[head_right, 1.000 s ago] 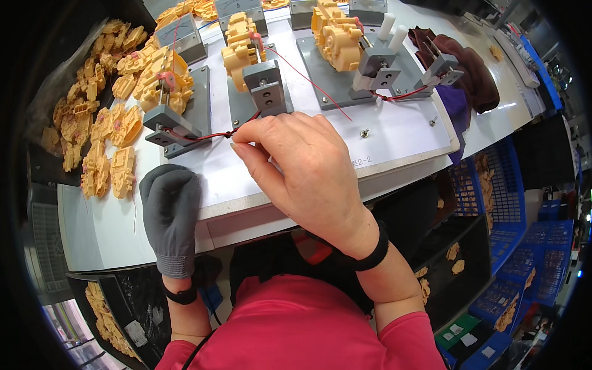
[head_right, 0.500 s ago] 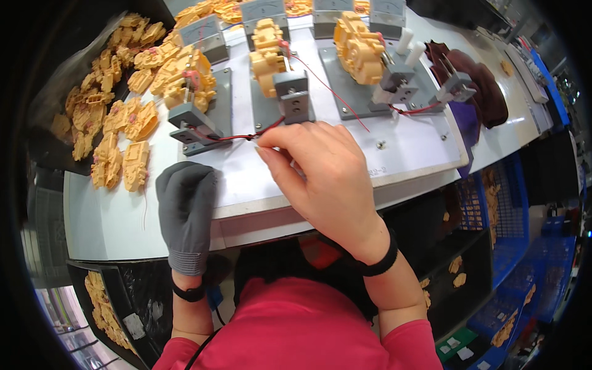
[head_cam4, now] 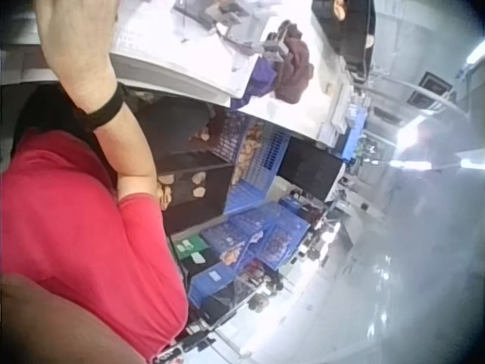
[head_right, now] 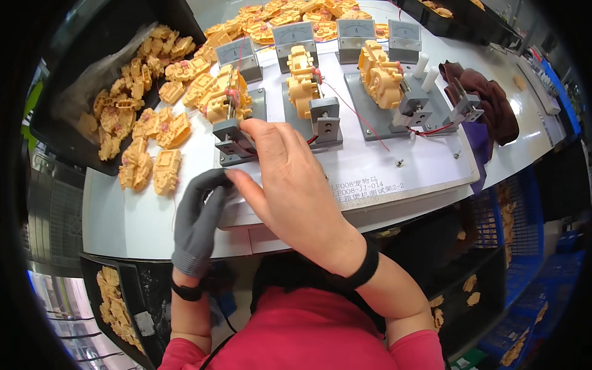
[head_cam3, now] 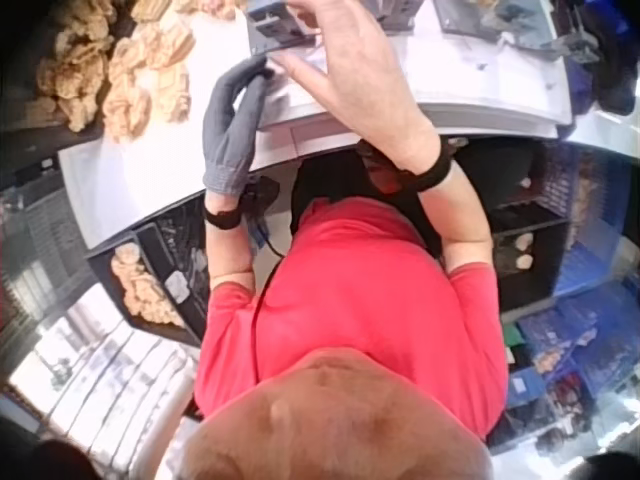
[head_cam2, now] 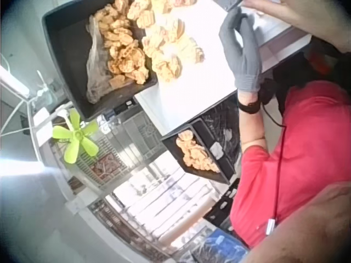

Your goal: The person repeatedly picks up yellow plastic components from a tray and places them into a multi-station testing jig. They manipulate the parts to fit into the jigs, then remove them and place them into a bin, repeating this cycle throughout the clip.

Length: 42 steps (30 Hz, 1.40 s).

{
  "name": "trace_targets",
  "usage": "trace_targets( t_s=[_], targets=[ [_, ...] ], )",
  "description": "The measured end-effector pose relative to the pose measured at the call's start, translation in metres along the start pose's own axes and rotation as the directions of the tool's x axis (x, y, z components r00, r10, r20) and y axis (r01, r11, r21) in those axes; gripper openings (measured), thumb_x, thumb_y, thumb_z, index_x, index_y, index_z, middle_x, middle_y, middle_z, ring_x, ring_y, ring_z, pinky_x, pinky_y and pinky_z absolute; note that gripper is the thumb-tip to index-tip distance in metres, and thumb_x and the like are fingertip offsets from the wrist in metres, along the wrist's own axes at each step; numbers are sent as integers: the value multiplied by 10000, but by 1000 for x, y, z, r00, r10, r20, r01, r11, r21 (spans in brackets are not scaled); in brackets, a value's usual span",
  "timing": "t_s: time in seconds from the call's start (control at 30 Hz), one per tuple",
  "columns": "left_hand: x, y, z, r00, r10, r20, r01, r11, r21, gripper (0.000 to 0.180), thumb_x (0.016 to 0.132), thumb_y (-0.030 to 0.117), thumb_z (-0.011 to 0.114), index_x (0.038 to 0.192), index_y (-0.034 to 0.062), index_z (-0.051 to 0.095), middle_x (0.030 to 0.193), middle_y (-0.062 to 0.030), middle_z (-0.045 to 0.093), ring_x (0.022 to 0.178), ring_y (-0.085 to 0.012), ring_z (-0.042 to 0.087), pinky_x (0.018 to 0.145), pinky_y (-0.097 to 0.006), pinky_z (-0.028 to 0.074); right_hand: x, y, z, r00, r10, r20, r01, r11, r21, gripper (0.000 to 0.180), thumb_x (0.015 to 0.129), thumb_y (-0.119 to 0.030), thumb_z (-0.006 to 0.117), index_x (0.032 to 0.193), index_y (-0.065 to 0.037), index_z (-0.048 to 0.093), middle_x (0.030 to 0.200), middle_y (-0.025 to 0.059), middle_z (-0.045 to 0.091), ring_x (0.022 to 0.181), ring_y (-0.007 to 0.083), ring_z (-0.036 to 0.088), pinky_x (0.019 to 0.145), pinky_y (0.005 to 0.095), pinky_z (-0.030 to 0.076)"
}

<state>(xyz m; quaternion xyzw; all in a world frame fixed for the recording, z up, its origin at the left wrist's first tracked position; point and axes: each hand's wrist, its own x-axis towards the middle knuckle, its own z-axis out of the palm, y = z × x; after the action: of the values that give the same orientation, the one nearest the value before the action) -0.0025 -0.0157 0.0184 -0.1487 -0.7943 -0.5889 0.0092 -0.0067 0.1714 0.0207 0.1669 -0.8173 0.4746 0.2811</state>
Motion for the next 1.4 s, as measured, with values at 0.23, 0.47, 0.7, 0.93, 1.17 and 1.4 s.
trace_targets(
  t_s=[0.23, 0.47, 0.7, 0.93, 1.17, 1.4],
  targets=[
    [61, 34, -47, 998, -20, 64, 23, 999, -44, 387, 1057, 158, 488, 1399, -22, 504, 1280, -110, 587, 1175, -184, 582, 1045, -338, 455, 2, 9, 11, 999, 4, -51, 5, 987, 163, 553, 845, -8, 704, 1350, -19, 480, 1119, 169, 545, 1005, 336, 589, 899, 415, 491],
    [143, 51, -53, 825, 19, 564, -234, 921, 312, 535, 1035, 260, 543, 1498, 21, 418, 1576, -109, 314, 1348, -259, 488, 994, -368, 519, -1, 10, 11, 990, -115, -86, 129, 975, 179, 501, 853, -6, 687, 1322, -62, 520, 1096, 163, 549, 997, 336, 593, 891, 420, 495],
    [139, 81, -7, 894, -290, 342, 155, 915, 371, 941, 855, 421, 787, 1549, 22, 293, 1156, -153, 595, 1008, -171, 617, 824, -315, 558, -1, 8, 6, 999, -46, 11, 42, 967, 252, 422, 870, -45, 696, 1267, -71, 555, 1007, 131, 597, 946, 284, 619, 826, 386, 506],
    [146, 61, -5, 936, -244, 254, 123, 902, 413, 858, 848, 225, 766, 1550, 52, 303, 987, -89, 633, 784, -117, 621, 682, -256, 538, -1, 3, -4, 989, 9, 150, -61, 938, 341, 384, 876, -96, 724, 1237, -76, 596, 1060, 97, 598, 960, 203, 619, 825, 333, 506],
    [157, 67, 2, 922, -312, 229, 199, 890, 410, 961, 801, 427, 786, 1555, 78, 303, 971, -75, 626, 685, -121, 551, 622, -253, 503, -2, 11, 3, 994, -100, -41, 108, 948, 300, 349, 873, -124, 736, 1195, -62, 619, 1065, 101, 618, 962, 228, 633, 867, 337, 523],
    [173, 61, -6, 907, -336, 254, 112, 774, 624, 805, 817, 359, 741, 1480, 66, 392, 1013, -95, 610, 844, -112, 557, 689, -262, 489, -1, 3, 4, 995, -89, 43, 63, 909, 412, 279, 858, -129, 732, 1084, -37, 597, 888, 110, 591, 819, 256, 601, 776, 377, 514]
  ],
)
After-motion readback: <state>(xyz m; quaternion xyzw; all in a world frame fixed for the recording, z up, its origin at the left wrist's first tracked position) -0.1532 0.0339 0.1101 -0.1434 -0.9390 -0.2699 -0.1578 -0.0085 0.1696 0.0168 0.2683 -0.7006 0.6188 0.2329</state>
